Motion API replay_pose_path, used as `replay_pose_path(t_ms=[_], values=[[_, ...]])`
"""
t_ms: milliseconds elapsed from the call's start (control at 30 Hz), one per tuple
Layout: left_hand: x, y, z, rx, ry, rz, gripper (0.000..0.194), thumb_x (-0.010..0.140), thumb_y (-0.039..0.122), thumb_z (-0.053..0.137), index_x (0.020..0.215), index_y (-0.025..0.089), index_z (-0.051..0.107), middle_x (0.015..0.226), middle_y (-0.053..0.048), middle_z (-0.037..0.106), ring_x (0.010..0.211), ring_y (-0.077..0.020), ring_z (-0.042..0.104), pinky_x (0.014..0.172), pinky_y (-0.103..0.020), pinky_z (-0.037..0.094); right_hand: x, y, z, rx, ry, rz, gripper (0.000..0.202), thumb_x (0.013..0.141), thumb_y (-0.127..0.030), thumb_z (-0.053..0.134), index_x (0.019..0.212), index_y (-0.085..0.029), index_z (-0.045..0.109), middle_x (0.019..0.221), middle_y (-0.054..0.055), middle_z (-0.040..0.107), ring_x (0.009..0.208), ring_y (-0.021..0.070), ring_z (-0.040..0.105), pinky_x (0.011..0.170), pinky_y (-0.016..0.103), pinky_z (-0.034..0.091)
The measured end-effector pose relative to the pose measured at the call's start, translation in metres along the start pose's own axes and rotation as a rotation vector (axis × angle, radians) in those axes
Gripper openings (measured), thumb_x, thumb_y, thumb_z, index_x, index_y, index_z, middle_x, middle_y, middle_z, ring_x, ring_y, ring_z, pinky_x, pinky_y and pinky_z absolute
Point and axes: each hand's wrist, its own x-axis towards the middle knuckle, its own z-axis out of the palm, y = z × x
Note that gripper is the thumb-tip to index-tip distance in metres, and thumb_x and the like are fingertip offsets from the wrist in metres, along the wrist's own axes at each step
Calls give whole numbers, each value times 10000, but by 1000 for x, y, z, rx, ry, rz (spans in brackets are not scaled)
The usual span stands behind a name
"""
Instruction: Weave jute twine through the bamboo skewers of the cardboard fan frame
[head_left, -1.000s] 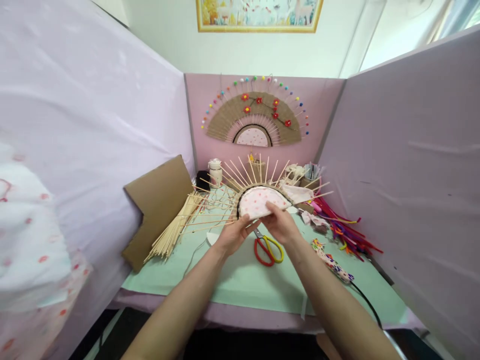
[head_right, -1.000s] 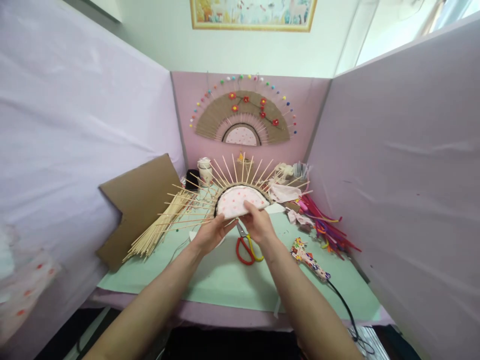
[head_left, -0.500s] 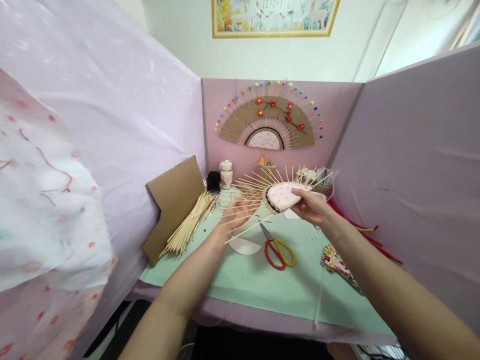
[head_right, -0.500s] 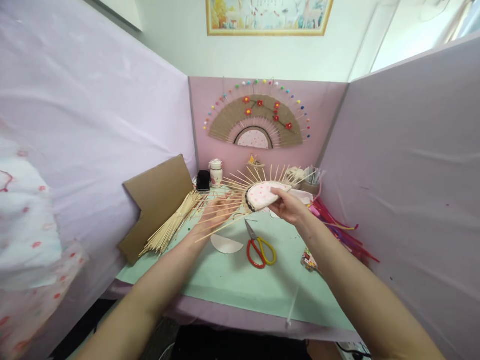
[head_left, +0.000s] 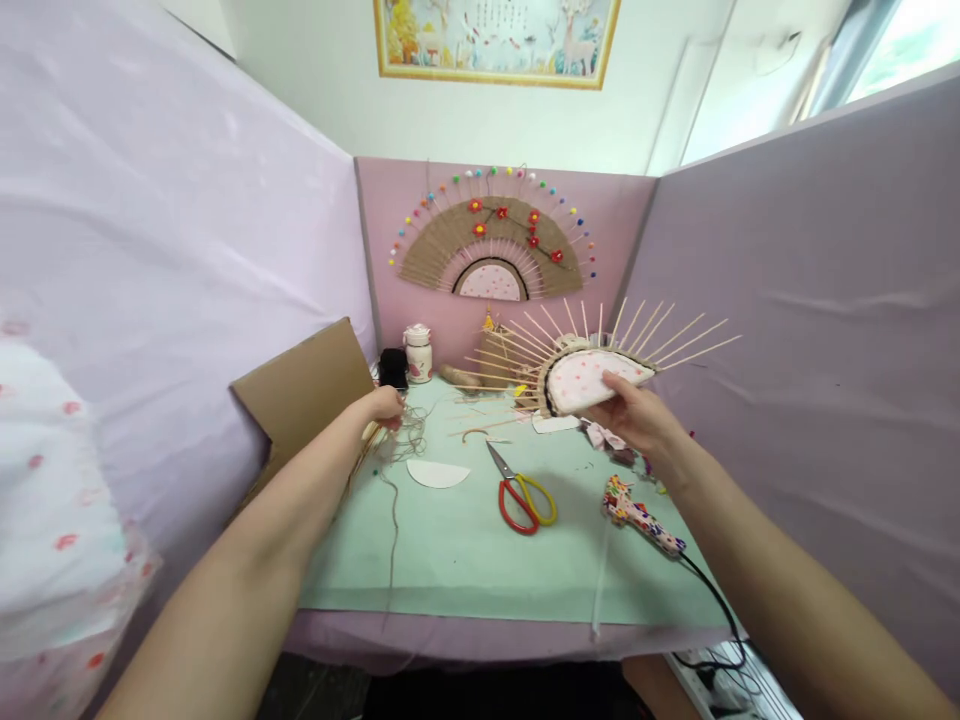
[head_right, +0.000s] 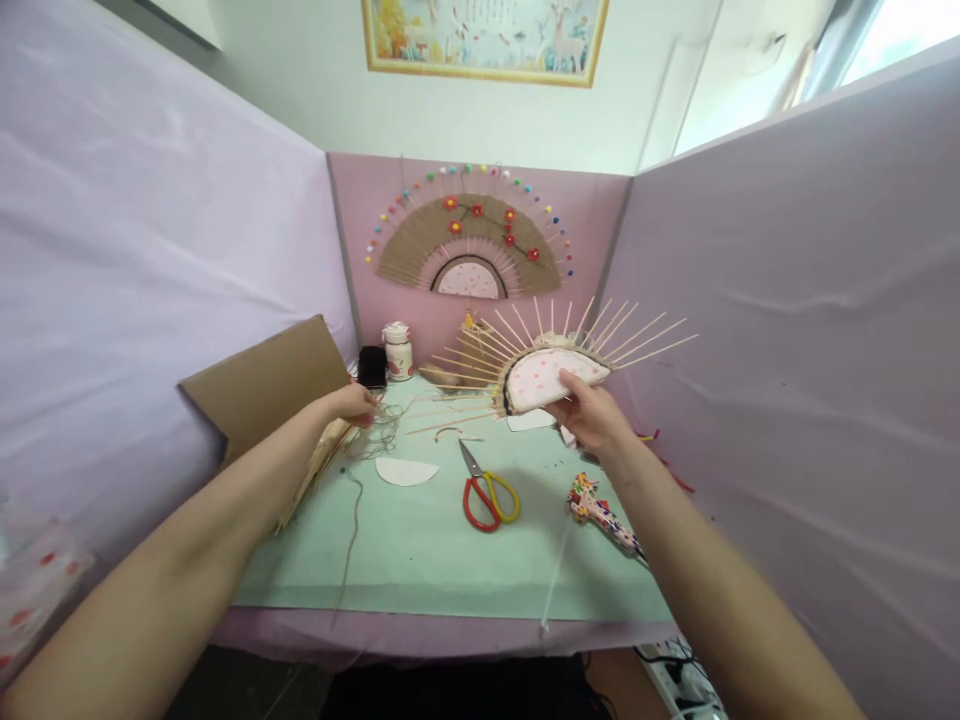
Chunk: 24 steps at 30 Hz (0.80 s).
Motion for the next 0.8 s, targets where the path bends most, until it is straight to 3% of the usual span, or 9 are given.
replay_pose_path(t_ms=[100, 233, 333, 433, 467, 567, 667, 800], values=[[-4, 10, -11, 195, 30, 36, 155, 579, 84, 734, 530, 161, 608, 408, -17, 540, 446, -159, 541, 518, -256, 423, 15, 10, 13, 159, -15, -23, 164, 889, -83, 555, 980, -196, 632, 845, 20, 753, 760, 135, 718, 725, 302, 627], [-26, 8, -12, 302, 58, 143, 74, 593, 151, 720, 598, 170, 648, 484, 0, 597, 518, -141, 549, 541, -231, 393, 41, 33, 41, 354, -41, 47, 121, 900, -90, 547, 914, -192, 611, 771, 5, 736, 731, 123, 712, 742, 292, 621], [-55, -12, 10, 321, -21, 165, 81, 602, 199, 730, 656, 163, 681, 586, -29, 660, 627, -167, 598, 585, -240, 406, 57, 54, 63, 402, -74, 71, 111, 907, -102, 546, 896, -193, 607, 740, -6, 728, 725, 108, 707, 758, 270, 613], [-83, -31, 48, 285, -195, 147, 225, 618, 269, 770, 819, 174, 732, 812, -73, 735, 744, -177, 646, 647, -245, 426, 65, 74, 79, 439, -123, 80, 100, 884, -118, 589, 920, -207, 616, 764, -17, 734, 779, 109, 709, 780, 268, 607], [-89, -35, 62, 231, -262, 135, 290, 644, 307, 769, 911, 200, 728, 912, -71, 740, 803, -173, 660, 684, -244, 436, 65, 80, 83, 448, -140, 81, 101, 875, -125, 603, 925, -212, 619, 783, -17, 739, 802, 112, 710, 789, 270, 605], [-96, -35, 99, -366, -397, -15, 297, 711, 295, 751, 991, 224, 683, 1031, -70, 724, 928, -167, 662, 762, -252, 440, 62, 97, 86, 461, -187, 90, 99, 863, -138, 620, 924, -215, 631, 829, -8, 745, 856, 122, 709, 816, 273, 597], [-90, -28, 124, -840, -348, -129, 119, 828, 296, 653, 899, 201, 665, 890, -42, 728, 844, -148, 667, 752, -266, 466, 53, 113, 83, 447, -221, 107, 120, 839, -130, 641, 927, -211, 641, 848, 2, 746, 859, 132, 709, 826, 281, 593], [-78, -27, 140, -1024, -236, -140, 115, 912, 226, 536, 909, 192, 645, 774, -6, 714, 728, -114, 668, 740, -254, 510, 40, 127, 70, 407, -239, 123, 214, 774, -90, 693, 940, -218, 654, 878, -4, 749, 842, 136, 707, 821, 287, 591]])
